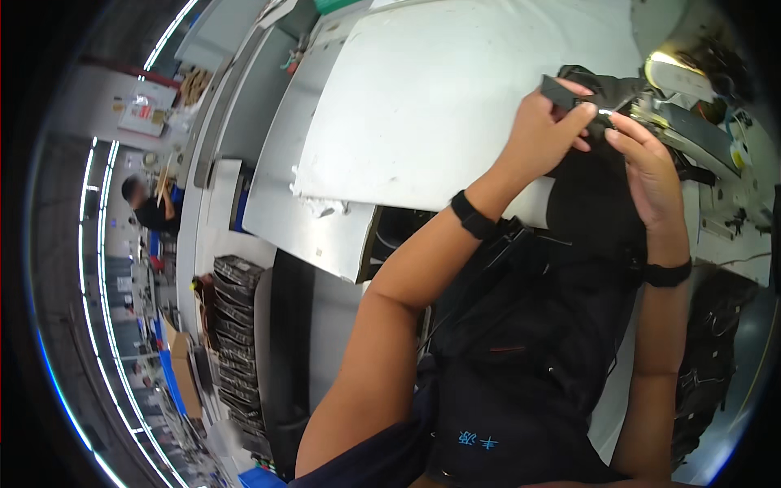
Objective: Sewing and inspecting a textile bag using an industrial sewing machine.
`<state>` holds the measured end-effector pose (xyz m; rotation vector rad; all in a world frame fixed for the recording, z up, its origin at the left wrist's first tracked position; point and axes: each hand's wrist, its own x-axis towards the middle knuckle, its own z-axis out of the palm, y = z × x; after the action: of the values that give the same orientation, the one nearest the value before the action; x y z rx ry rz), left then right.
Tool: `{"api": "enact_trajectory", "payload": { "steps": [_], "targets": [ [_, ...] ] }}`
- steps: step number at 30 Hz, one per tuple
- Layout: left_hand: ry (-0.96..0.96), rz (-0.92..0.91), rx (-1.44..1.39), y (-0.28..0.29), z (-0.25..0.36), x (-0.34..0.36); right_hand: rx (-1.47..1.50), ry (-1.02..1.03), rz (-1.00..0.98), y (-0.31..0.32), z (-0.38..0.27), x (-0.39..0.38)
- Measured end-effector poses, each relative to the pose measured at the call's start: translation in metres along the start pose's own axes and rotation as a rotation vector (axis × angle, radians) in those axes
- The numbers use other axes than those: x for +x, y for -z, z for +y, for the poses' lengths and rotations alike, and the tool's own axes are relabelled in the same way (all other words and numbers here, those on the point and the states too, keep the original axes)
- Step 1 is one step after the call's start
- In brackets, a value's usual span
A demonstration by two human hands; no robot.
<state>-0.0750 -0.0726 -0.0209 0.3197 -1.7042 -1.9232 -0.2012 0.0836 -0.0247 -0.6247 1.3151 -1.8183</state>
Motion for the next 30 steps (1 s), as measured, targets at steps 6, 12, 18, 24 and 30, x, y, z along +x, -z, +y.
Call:
{"api": "enact_trajectory", "payload": {
  "steps": [6, 12, 18, 24, 30],
  "targets": [
    [-0.025, -0.046, -0.079, 0.004, -0.001, -0.002, -0.143, -0.043, 0.093, 0.006, -0.005, 0.010],
    [-0.027, 0.004, 0.019, 0.005, -0.009, 0.006, -0.079, 0.074, -0.033, 0.004, 0.002, 0.011],
    [-0.031, 0.083, 0.002, -0.009, -0.003, 0.008, -0.392, 0.246, 0.134, -0.006, 0.005, -0.006],
    [-0.031, 0.114, 0.051, -0.021, -0.002, 0.006, -0.685, 0.533, 0.318, -0.012, 0.007, -0.016],
    [-0.060, 0.133, 0.113, -0.038, -0.002, 0.020, -0.882, 0.732, 0.457, -0.001, 0.003, 0.001]
  ]
}}
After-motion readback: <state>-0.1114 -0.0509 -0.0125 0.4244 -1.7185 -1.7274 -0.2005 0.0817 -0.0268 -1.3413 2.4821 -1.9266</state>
